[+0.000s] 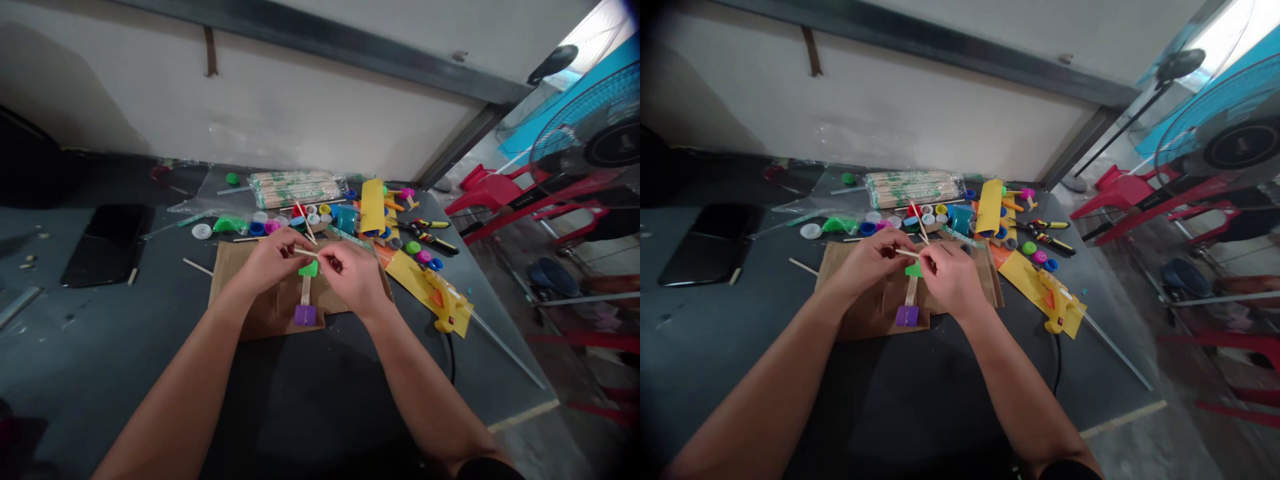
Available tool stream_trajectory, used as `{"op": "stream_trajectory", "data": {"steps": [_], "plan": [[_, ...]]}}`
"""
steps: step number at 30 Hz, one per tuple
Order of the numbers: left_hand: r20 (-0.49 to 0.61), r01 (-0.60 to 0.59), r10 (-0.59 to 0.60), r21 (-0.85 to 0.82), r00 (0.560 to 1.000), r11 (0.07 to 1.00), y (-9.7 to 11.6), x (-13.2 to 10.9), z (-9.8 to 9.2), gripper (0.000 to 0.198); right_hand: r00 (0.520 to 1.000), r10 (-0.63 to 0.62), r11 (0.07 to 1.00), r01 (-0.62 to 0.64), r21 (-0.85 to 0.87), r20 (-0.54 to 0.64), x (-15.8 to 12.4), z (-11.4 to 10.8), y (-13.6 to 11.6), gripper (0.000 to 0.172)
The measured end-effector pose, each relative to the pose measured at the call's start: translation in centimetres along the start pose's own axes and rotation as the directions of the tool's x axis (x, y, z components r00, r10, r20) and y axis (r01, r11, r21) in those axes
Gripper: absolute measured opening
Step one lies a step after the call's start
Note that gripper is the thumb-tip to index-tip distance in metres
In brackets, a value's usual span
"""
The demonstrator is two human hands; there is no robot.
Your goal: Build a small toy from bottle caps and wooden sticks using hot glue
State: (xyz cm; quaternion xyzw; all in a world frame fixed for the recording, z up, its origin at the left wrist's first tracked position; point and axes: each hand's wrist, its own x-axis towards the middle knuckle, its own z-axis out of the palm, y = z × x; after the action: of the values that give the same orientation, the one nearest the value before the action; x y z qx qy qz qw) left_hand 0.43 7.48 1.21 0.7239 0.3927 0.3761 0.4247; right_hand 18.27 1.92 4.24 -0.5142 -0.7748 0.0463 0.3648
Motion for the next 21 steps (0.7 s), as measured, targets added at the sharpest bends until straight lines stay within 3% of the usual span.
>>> {"op": "stream_trajectory", "data": {"steps": [4, 9, 21], "plan": [[0.023, 0.03, -0.03, 0.005, 0.999, 1.0, 0.8, -0.2, -0.8, 0.024, 1.0, -0.008, 1.0, 0.008, 0.012, -0.001, 0.1, -0.1, 0.0, 0.015], [-0.052, 0.057, -0.058, -0.034, 0.997, 0.998, 1.4, -0.3, -1.7, 0.015, 1.0, -0.002, 1.0, 0.001, 0.009, 0.011, 0.2, -0.2, -0.2, 0.015], [-0.053, 0.058, -0.061, -0.046, 0.997, 0.997, 0.7, -0.2, -1.5, 0.014, 1.0, 0.004, 1.0, -0.004, 0.013, 0.006, 0.1, 0.0, -0.1, 0.015]]}}
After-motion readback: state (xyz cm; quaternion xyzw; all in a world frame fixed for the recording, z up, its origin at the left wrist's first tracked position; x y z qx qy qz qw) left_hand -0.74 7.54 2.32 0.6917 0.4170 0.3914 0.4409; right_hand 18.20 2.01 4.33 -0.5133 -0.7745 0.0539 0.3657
